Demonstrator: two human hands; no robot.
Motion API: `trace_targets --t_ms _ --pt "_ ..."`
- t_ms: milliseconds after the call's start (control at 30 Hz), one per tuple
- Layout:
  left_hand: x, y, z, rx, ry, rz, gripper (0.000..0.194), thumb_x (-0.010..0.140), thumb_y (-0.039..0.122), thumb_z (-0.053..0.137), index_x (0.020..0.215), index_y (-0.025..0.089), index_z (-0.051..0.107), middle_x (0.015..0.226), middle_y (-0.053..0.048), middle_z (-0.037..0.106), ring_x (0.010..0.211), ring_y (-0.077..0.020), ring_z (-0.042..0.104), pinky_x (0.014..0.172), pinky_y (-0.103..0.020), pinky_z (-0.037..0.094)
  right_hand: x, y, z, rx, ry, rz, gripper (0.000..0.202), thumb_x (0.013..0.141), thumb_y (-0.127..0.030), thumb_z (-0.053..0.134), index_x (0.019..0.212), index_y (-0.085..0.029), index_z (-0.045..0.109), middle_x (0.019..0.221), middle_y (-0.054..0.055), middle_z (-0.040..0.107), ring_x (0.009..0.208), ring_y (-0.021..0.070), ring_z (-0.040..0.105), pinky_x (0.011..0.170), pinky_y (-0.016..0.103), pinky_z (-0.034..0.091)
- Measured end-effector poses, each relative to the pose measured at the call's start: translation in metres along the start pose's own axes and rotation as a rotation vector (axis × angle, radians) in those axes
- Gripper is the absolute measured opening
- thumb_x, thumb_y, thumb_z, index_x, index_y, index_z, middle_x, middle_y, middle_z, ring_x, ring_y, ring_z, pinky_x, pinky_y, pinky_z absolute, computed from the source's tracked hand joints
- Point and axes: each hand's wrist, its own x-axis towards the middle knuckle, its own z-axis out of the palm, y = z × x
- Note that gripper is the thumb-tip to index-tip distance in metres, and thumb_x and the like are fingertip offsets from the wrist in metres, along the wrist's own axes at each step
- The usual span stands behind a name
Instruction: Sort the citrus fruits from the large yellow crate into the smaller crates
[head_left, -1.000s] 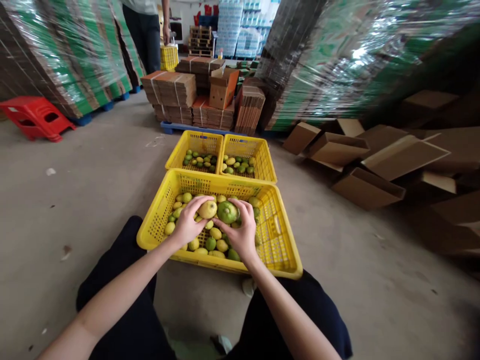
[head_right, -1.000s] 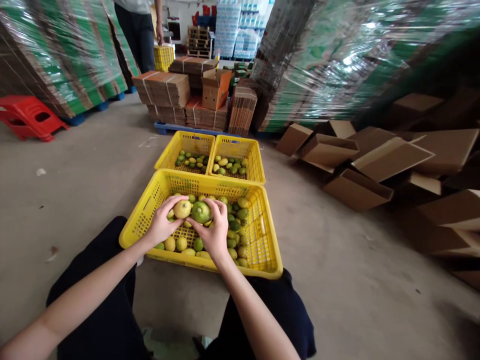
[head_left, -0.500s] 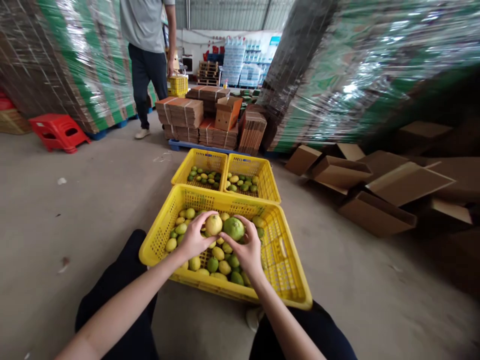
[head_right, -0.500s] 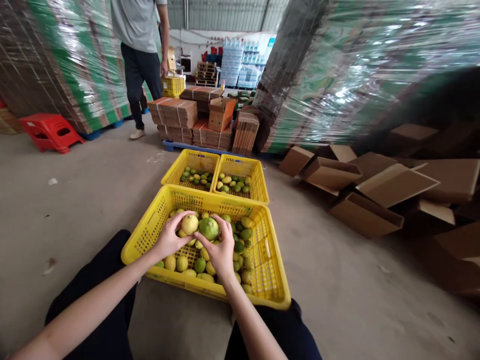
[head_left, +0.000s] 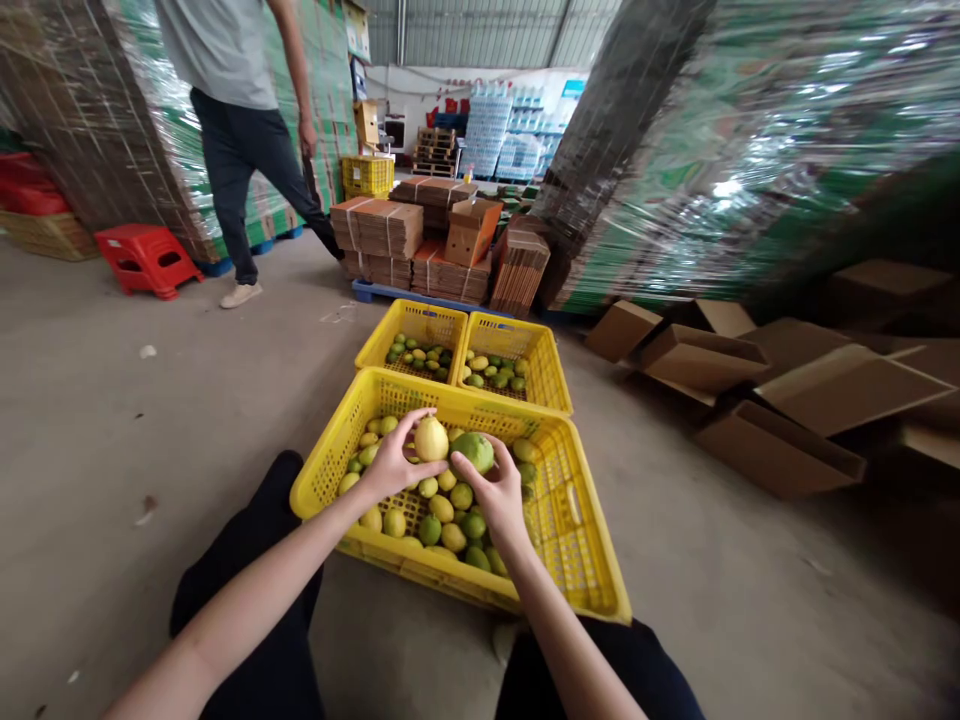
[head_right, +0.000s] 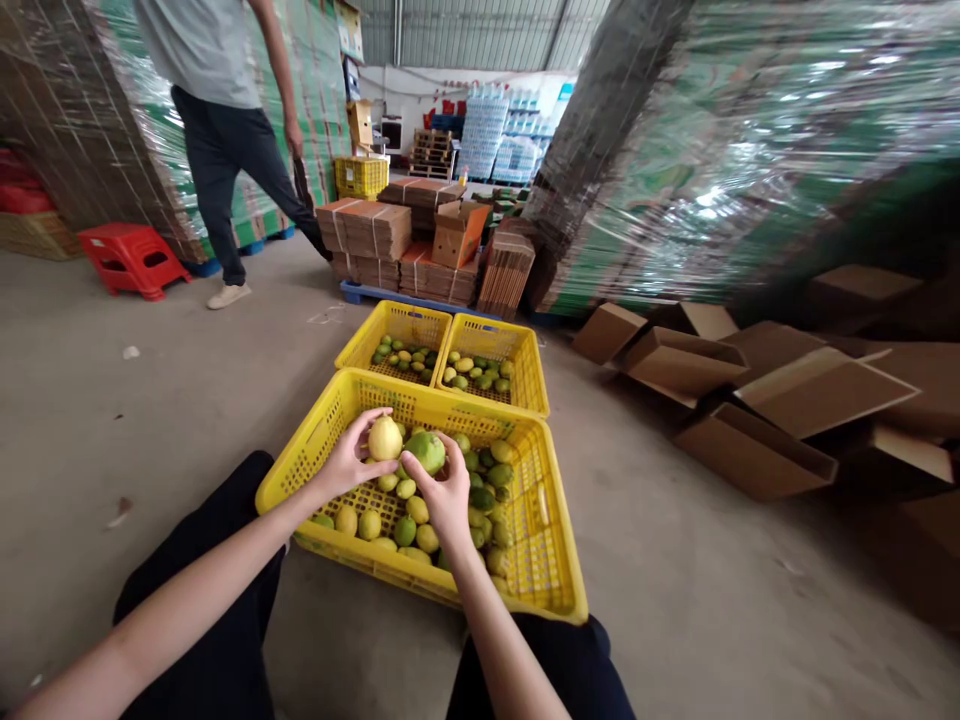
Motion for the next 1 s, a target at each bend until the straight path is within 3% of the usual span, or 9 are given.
trace_targets --t_ms 233,333,467,600,667,767,867,1000 --pt "0.003 0.001 -0.005 0.03 -0.011 -0.069 0.082 0.067 0.044 0.084 0.138 0.023 0.049 0.117 -0.008 0.06 0.093 -0.0199 0.067 0.081 -0.033 0.059 -0.002 -0.006 0.006 0.044 0.008 0.07 0.048 0.065 -0.051 0.085 0.096 -0.02 0.066 0.087 0.002 0.072 0.078 0.0207 0.066 0.074 0.033 0.055" --pt "0.003 0.003 -0.007 0.004 -0.032 -0.142 0.072 0.067 0.051 0.081 0.126 0.022 0.051 0.108 -0.005 0.063 0.084 -0.0176 0.068 0.071 -0.029 0.058 -0.001 -0.003 0.009 0.093 -0.003 0.147 0.044 0.067 -0.055 0.082 0.089 -0.02 0.067 0.082 0.002 0.071 0.077 0.0212 0.066 0.071 0.032 0.055" --pt "0.003 0.004 -0.007 -0.095 -0.128 -0.325 0.064 0.069 0.069 0.07 0.108 0.021 0.051 0.081 0.001 0.066 0.053 -0.0126 0.061 0.048 -0.024 0.048 0.001 0.001 0.01 0.167 -0.03 0.242 0.04 0.073 -0.057 0.075 0.092 -0.022 0.067 0.087 0.002 0.073 0.079 0.0221 0.068 0.062 0.029 0.055" --pt "0.006 0.003 -0.006 -0.119 -0.24 -0.557 0.072 0.073 0.088 0.042 0.072 0.018 0.057 0.048 0.0 0.053 0.042 -0.0136 0.053 0.045 -0.024 0.039 0.005 0.002 0.011 0.241 -0.14 0.458 0.041 0.082 -0.06 0.061 0.103 -0.024 0.065 0.07 0.0 0.069 0.049 0.0185 0.061 0.038 0.026 0.04" --pt "0.007 0.002 -0.007 -0.131 -0.276 -0.679 0.079 0.076 0.091 0.027 0.056 0.019 0.052 0.042 -0.002 0.048 0.04 -0.0131 0.05 0.044 -0.024 0.036 0.007 0.002 0.011 0.284 -0.228 0.673 0.046 0.088 -0.063 0.048 0.098 -0.021 0.065 0.055 0.001 0.063 0.038 0.0177 0.055 0.034 0.025 0.035" --pt "0.008 0.001 -0.008 -0.113 -0.277 -0.749 0.081 0.082 0.085 0.019 0.049 0.02 0.051 0.041 -0.004 0.048 0.039 -0.0126 0.048 0.045 -0.024 0.035 0.009 0.004 0.011 0.331 -0.331 0.91 0.061 0.094 -0.066 0.029 0.081 -0.018 0.064 0.047 0.005 0.059 0.036 0.0183 0.055 0.033 0.024 0.035" --pt "0.01 -0.002 -0.009 -0.074 -0.255 -0.771 0.079 0.085 0.081 0.019 0.051 0.02 0.055 0.041 -0.003 0.048 0.04 -0.013 0.048 0.045 -0.024 0.036 0.009 0.004 0.01 0.343 -0.35 0.931 0.068 0.095 -0.068 0.022 0.076 -0.018 0.064 0.048 0.006 0.06 0.038 0.0187 0.058 0.034 0.024 0.038" --pt "0.014 -0.009 -0.007 -0.04 -0.169 -0.813 0.086 0.077 0.091 0.015 0.054 0.019 0.056 0.038 -0.002 0.045 0.038 -0.0128 0.047 0.041 -0.023 0.032 0.006 0.0 0.01 0.326 -0.405 0.896 0.067 0.097 -0.066 0.021 0.074 -0.018 0.062 0.047 0.007 0.062 0.039 0.0186 0.059 0.037 0.024 0.043"
